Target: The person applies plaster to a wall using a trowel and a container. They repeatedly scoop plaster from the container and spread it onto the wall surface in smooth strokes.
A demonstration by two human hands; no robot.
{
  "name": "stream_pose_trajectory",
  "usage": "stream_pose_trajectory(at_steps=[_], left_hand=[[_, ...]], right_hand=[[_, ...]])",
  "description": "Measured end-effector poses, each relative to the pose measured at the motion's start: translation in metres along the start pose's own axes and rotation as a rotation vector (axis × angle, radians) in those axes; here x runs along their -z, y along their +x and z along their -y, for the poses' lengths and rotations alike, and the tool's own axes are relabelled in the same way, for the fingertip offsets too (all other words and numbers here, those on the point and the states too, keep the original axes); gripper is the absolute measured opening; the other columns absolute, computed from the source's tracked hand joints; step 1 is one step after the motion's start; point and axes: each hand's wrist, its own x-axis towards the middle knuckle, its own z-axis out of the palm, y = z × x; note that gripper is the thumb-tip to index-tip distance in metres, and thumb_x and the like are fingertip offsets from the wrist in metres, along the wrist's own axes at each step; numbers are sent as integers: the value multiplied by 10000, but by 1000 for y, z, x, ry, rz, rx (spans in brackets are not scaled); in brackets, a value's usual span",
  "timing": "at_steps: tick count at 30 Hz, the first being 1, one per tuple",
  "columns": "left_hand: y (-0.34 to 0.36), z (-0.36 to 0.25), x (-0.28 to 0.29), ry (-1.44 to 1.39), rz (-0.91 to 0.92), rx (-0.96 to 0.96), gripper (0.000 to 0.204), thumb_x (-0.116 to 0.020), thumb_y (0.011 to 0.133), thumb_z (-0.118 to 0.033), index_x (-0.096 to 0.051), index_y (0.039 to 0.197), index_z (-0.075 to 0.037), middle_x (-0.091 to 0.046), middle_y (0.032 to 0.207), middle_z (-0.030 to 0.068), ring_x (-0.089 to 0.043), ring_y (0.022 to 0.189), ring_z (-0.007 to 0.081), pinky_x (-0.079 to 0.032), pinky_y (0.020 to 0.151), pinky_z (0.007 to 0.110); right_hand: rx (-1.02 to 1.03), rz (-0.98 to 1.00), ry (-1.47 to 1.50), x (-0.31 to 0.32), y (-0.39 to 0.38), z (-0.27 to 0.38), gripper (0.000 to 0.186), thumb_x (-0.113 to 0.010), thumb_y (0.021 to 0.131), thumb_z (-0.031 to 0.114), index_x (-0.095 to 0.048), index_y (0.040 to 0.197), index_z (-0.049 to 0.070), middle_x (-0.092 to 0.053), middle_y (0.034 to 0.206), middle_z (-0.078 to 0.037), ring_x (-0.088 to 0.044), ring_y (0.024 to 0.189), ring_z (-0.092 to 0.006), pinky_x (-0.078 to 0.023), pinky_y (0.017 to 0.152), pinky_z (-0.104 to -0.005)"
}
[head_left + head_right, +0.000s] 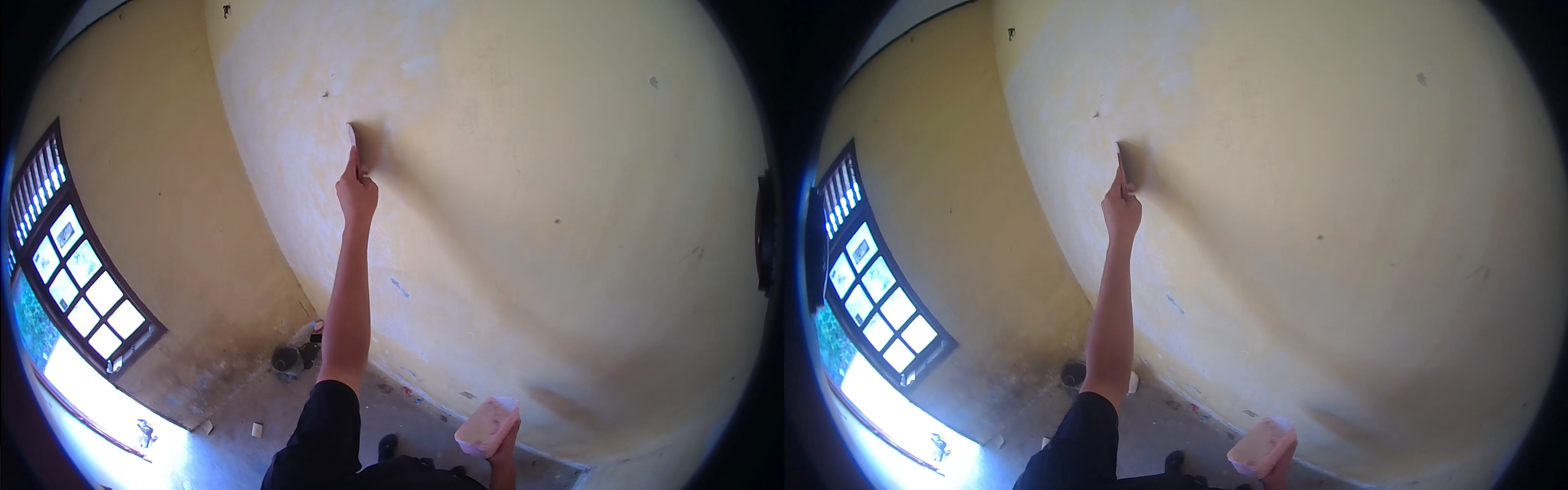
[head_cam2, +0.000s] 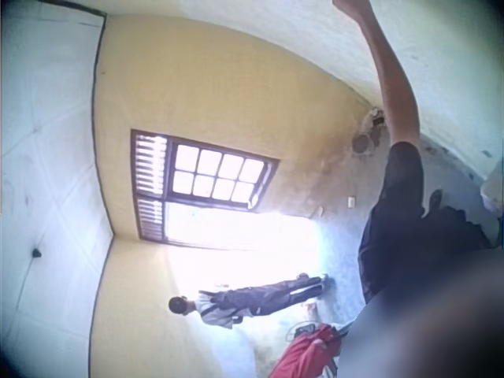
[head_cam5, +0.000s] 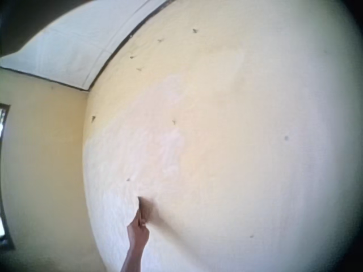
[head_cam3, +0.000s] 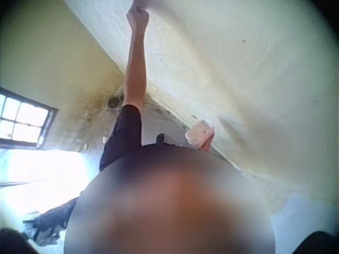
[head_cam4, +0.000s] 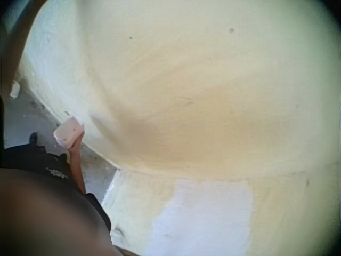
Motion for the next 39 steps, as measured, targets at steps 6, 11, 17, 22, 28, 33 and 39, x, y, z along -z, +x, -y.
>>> stream_pose_trajectory(at_steps=[6,11,17,22,28,33,39], left_hand=[[-93,-50,-11,55,152,-114,600,-559,813,91,-562,1380,-105,-683,1081,234,-683,896,400,-560,725,380],[-124,-45,28,-331,318,-70,461,-554,817,116,-639,1247,-26,-702,1088,216,-702,1031,263,-544,833,345],[-61,0,48,-112,-119,151,193,-493,884,44,-650,996,41,-686,861,217,-670,802,255,-493,722,375],[-62,22,-29,51,-91,-67,549,-503,845,90,-512,1380,-29,-654,1153,247,-648,1043,390,-545,810,432],[-203,33,-9,-140,190,-163,574,-521,819,116,-523,1378,-12,-618,1259,242,-665,1094,322,-550,852,363],[-153,107,10,-481,-111,498,223,-551,927,-11,-633,1128,41,-708,889,75,-655,788,164,-509,664,302],[-19,118,12,-293,-305,283,202,-589,951,-147,-682,1032,13,-716,848,136,-665,722,248,-511,650,384]], right_hand=[[110,-44,-438,-4,5,-5,766,-335,959,706,-446,1415,100,-552,1334,-65,-528,1246,-242,-433,1069,-444],[-201,-121,17,5,29,-26,757,-388,930,722,-498,1363,111,-585,1288,-64,-558,1205,-245,-464,1035,-443],[-194,-68,30,-3,45,-33,740,-380,932,721,-512,1349,124,-591,1276,-59,-568,1188,-245,-477,1016,-446],[-93,-134,-60,-21,21,-32,719,-357,953,705,-490,1381,143,-575,1300,-51,-547,1217,-244,-456,1039,-440],[-41,-138,20,0,-1,-36,713,-318,976,691,-443,1427,153,-544,1344,-44,-525,1245,-242,-431,1066,-448],[-139,-116,112,14,1,-30,695,-327,984,675,-427,1437,157,-536,1355,-48,-515,1258,-240,-421,1076,-448],[0,-61,-123,16,-12,-16,658,-350,998,638,-407,1445,160,-529,1361,-56,-502,1272,-237,-417,1081,-440]])
